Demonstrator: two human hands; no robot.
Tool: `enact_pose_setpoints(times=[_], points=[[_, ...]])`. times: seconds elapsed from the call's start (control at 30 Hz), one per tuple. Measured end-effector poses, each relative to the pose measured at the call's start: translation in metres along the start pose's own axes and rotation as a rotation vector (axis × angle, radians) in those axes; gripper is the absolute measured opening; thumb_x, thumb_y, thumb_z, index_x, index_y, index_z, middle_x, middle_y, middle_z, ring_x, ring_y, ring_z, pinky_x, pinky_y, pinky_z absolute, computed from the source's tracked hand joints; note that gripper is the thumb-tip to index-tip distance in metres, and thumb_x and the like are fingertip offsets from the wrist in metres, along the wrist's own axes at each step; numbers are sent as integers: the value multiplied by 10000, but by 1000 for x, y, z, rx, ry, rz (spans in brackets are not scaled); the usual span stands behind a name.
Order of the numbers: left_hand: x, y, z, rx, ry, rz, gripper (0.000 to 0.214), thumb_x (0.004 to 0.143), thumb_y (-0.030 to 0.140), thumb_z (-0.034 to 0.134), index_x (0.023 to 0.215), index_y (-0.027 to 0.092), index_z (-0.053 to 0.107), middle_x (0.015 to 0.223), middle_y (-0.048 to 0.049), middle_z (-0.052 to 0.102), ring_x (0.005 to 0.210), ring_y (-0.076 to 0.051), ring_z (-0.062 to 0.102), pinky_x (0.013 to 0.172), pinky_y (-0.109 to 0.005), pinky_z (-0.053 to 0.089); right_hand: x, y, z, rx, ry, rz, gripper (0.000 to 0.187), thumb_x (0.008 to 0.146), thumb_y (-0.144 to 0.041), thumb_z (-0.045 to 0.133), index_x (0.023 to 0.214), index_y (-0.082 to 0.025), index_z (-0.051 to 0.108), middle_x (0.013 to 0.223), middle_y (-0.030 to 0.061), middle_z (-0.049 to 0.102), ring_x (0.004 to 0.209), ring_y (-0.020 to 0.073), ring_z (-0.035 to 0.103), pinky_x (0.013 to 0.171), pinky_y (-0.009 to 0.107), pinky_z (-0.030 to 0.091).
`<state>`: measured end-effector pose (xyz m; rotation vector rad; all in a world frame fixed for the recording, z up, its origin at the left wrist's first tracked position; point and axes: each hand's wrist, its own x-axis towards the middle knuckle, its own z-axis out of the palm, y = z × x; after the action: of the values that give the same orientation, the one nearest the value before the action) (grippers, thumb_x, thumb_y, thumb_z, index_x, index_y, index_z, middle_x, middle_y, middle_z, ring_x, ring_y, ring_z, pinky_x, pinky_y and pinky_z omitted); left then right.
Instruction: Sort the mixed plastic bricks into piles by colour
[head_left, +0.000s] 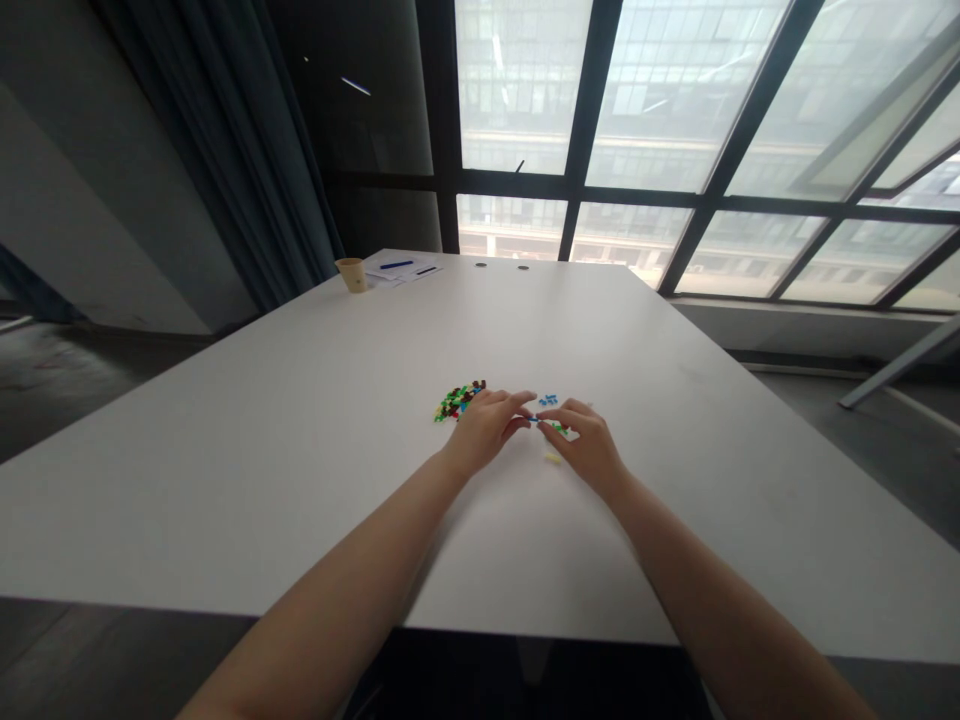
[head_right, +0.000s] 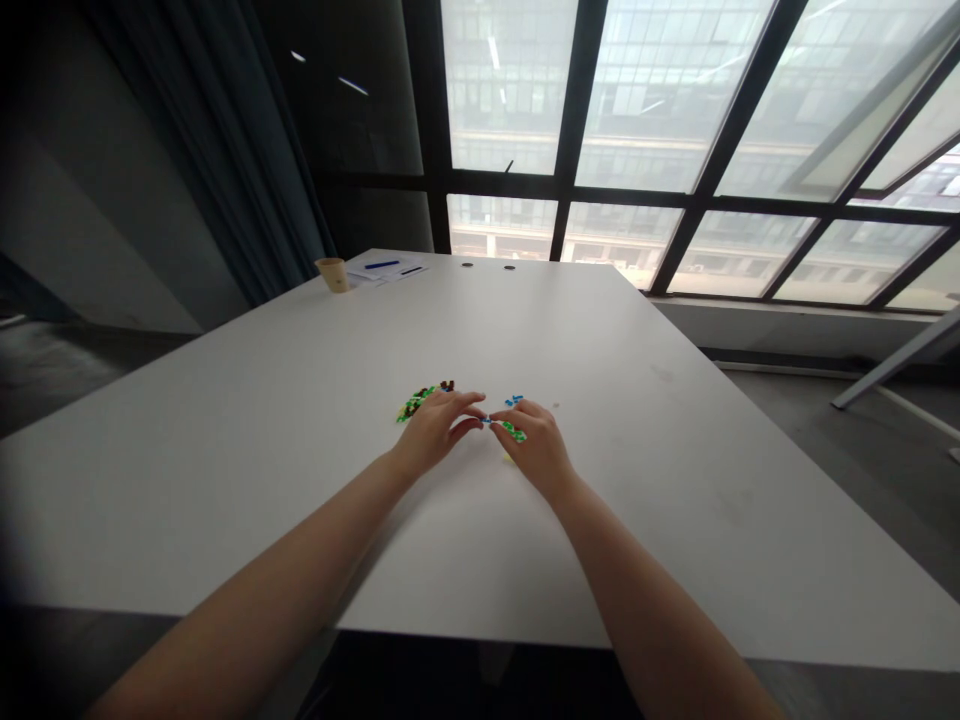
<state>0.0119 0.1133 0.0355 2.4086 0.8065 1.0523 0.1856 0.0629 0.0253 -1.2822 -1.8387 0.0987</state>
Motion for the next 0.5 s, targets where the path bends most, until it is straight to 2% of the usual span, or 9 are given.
enact_pose_setpoints(times=[0.07,0.13,0.2,0.3,0.4,0.5], points=[[0,-3,2,99,1,87,303,811,294,530,1108,247,493,883,-17,684,892,-169,581,841,-318,369,0,0,2,-12,10,-11,144,791,-263,538,811,-217,673,679,6,559,678,126,511,685,255,381],[1,-6,2,182,15,109,317,824,305,510,1131,237,463,891,-17,680,888,-159,582,825,-313,383,1,3,3,-36,20,9,147,784,-262,537,806,-214,674,674,5,559,666,124,508,673,252,377],[1,-11,-1,273,48,39,311,826,303,507,1124,225,469,923,-28,667,893,-161,576,810,-316,392,2,10,3,-97,46,82,159,774,-278,536,801,-210,677,651,2,546,627,121,497,642,248,371],[1,-22,-6,420,88,-152,216,829,249,490,1034,218,549,986,-49,633,926,-182,550,781,-328,394,5,28,1,-265,65,284,177,753,-295,531,766,-202,681,623,-1,536,581,119,482,609,252,351],[0,-36,-7,489,68,-284,191,834,223,464,947,237,616,1023,-54,600,968,-199,514,766,-340,382,9,46,0,-426,-33,438,192,751,-292,505,760,-214,680,696,14,599,643,135,521,623,265,333],[-1,-46,-3,498,12,-344,207,828,236,470,930,279,645,1027,-52,578,983,-216,490,756,-359,370,13,56,3,-527,-115,519,215,760,-300,483,795,-222,680,826,32,649,756,162,558,662,285,331]])
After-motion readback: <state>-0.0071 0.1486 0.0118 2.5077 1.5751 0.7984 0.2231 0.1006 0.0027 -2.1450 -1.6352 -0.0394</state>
